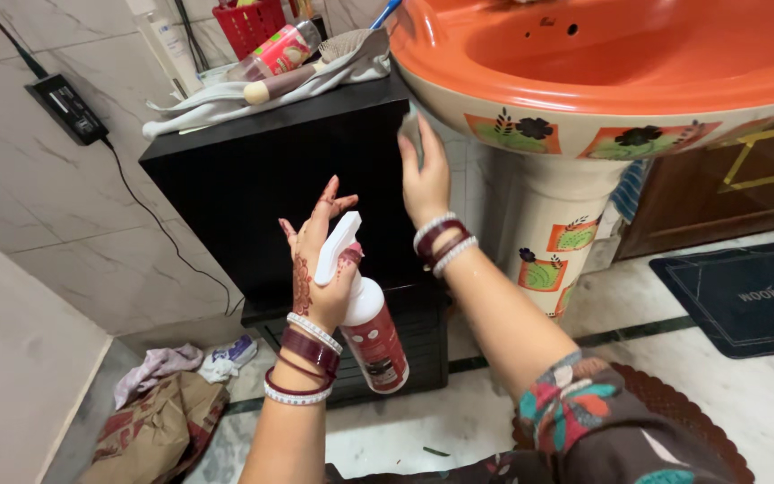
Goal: The person cleans the exterior of a black bathroom cabinet using a spray bottle and a cloth. They repeatedly spray the surface and wipe it down, focusing on the front and side panels of the cabinet next to a pedestal sink.
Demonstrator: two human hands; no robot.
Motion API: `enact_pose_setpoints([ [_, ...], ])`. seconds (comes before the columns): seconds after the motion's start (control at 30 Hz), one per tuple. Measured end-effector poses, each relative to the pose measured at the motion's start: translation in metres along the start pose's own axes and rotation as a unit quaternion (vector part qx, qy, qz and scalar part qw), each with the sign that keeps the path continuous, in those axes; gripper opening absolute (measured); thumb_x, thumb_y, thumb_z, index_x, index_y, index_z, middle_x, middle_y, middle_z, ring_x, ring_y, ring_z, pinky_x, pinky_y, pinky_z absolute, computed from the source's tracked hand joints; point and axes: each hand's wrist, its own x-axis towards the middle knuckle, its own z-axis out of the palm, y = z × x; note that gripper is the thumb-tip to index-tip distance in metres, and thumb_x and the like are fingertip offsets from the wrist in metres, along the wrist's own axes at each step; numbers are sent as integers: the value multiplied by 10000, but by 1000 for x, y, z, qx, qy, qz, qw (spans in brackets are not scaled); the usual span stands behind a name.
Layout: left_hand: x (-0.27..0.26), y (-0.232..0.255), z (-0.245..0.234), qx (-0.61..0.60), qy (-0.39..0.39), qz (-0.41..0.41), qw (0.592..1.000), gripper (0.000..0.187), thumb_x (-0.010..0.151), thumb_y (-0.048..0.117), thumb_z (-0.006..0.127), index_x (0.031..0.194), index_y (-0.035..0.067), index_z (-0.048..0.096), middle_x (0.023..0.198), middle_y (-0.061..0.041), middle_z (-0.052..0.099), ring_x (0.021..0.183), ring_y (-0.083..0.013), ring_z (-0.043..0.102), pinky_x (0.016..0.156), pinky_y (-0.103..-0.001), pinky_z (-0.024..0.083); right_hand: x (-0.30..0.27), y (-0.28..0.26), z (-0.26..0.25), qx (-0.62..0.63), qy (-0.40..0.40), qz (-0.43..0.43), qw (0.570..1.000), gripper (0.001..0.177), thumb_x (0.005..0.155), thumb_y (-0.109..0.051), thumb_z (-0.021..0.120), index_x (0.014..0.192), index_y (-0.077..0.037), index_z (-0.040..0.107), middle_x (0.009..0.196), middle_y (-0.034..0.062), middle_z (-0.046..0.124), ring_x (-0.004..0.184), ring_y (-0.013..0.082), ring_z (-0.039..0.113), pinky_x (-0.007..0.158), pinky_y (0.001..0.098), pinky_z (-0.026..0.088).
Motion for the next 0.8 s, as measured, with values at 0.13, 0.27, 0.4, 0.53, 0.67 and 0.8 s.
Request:
enact_pose_setpoints([
  [0.13,-11,-11,7,-10,13,-26,1000,831,773,230,501,1588,123,383,1368,-61,670,1337,-247,586,1243,-660,-81,-64,9,-29,-51,-38,82,995,417,998,-201,632,1374,-21,602,1283,199,685,1208,333,664,1042,365,500],
  [0.27,-20,-22,12,-17,7,-51,999,813,782,205,509,1581,117,387,1360,-52,671,1325,-235,586,1231,-659,-90,-79,-10,-85,-138,-151,64,977,441,922,-115,661,1357,-46,631,1307,208,659,1204,368,631,1007,397,491],
  [0.4,-23,-31,18,-30,12,-61,998,815,770,157,521,1574,115,396,1342,-48,678,1322,-236,588,1227,-657,-92,-31,-68,-99,-102,-155,-181,966,448,956,12,617,1399,-54,608,1403,149,626,1313,348,602,1120,415,474],
  [0.53,-25,-35,20,-28,15,-76,997,797,791,151,520,1578,122,397,1317,-38,691,1273,-220,619,1242,-650,-78,46,-93,-71,-169,-224,-376,883,532,975,55,581,1490,-74,543,1576,99,498,1490,313,451,1229,499,388],
  [0.67,-30,-36,15,-31,15,-80,996,788,802,162,529,1575,112,389,1325,-48,685,1282,-225,610,1234,-648,-85,71,-80,-53,-283,-281,-448,800,628,971,10,550,1584,-90,457,1670,77,390,1553,262,353,1253,528,282],
  [0.8,-32,-42,12,-30,15,-75,997,797,802,161,524,1581,100,371,1334,-63,679,1314,-234,596,1229,-647,-96,57,-50,-40,-313,-312,-469,764,664,979,-19,526,1625,-81,385,1700,91,320,1573,229,302,1266,519,169],
])
